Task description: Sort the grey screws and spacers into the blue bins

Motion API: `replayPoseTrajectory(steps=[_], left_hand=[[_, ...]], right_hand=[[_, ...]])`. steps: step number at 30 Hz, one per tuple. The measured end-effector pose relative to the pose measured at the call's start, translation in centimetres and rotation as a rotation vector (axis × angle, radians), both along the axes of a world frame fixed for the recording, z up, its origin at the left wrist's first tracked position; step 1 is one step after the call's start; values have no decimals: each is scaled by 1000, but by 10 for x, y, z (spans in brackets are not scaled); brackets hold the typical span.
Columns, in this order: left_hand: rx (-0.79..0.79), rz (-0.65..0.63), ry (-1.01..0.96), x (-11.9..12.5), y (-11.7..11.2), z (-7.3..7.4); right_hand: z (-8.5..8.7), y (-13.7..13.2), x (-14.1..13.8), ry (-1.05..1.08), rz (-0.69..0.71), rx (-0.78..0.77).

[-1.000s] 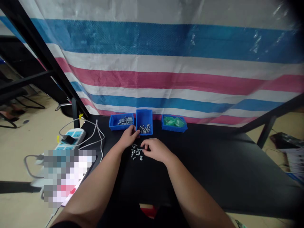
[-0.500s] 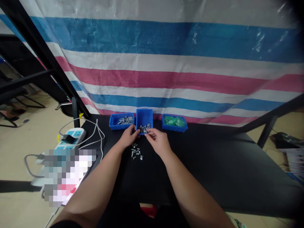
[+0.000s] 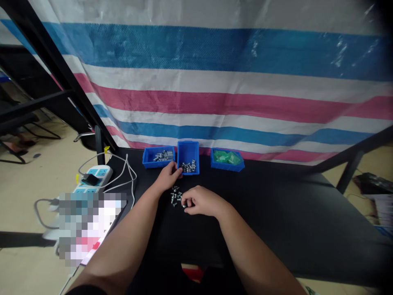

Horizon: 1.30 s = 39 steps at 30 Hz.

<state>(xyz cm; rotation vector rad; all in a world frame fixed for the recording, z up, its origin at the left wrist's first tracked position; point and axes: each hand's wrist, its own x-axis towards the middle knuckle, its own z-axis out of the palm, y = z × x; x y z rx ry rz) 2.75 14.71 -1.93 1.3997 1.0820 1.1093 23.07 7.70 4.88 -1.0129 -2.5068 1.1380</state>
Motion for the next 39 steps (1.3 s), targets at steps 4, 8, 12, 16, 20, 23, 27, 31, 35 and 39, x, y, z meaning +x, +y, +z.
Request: replayPoseTrajectory(steps=[4, 8, 12, 16, 20, 23, 27, 31, 35, 39], left_hand=[[-7, -1, -7, 1, -1, 2], [-8, -2, -9, 1, -1, 3], [-2, -2, -7, 1, 0, 2], [-13, 7, -21, 1, 0, 1], [-17, 4, -27, 1, 0, 1], [-17, -9, -28, 0, 0, 0], [-5, -3, -17, 0, 2, -3], [-6, 2, 0, 0, 2, -4], [-19, 15, 34, -1, 0, -2], [-9, 4, 21, -1, 1, -2]], right_hand=[[-2, -2, -3, -13, -21, -6], [-3, -3, -1, -38, -59, -21], [-3, -4, -4, -50, -77, -11], [-4, -6, -10, -50, -107, 59], [-7, -5, -3, -19, -96, 11], [-10, 0, 4, 72, -59, -138], [-12, 9, 4, 565, -368, -189], [-11, 12, 3, 704, -515, -136], [-14, 11, 9, 320, -400, -30], [-17, 10, 7, 49, -286, 19]])
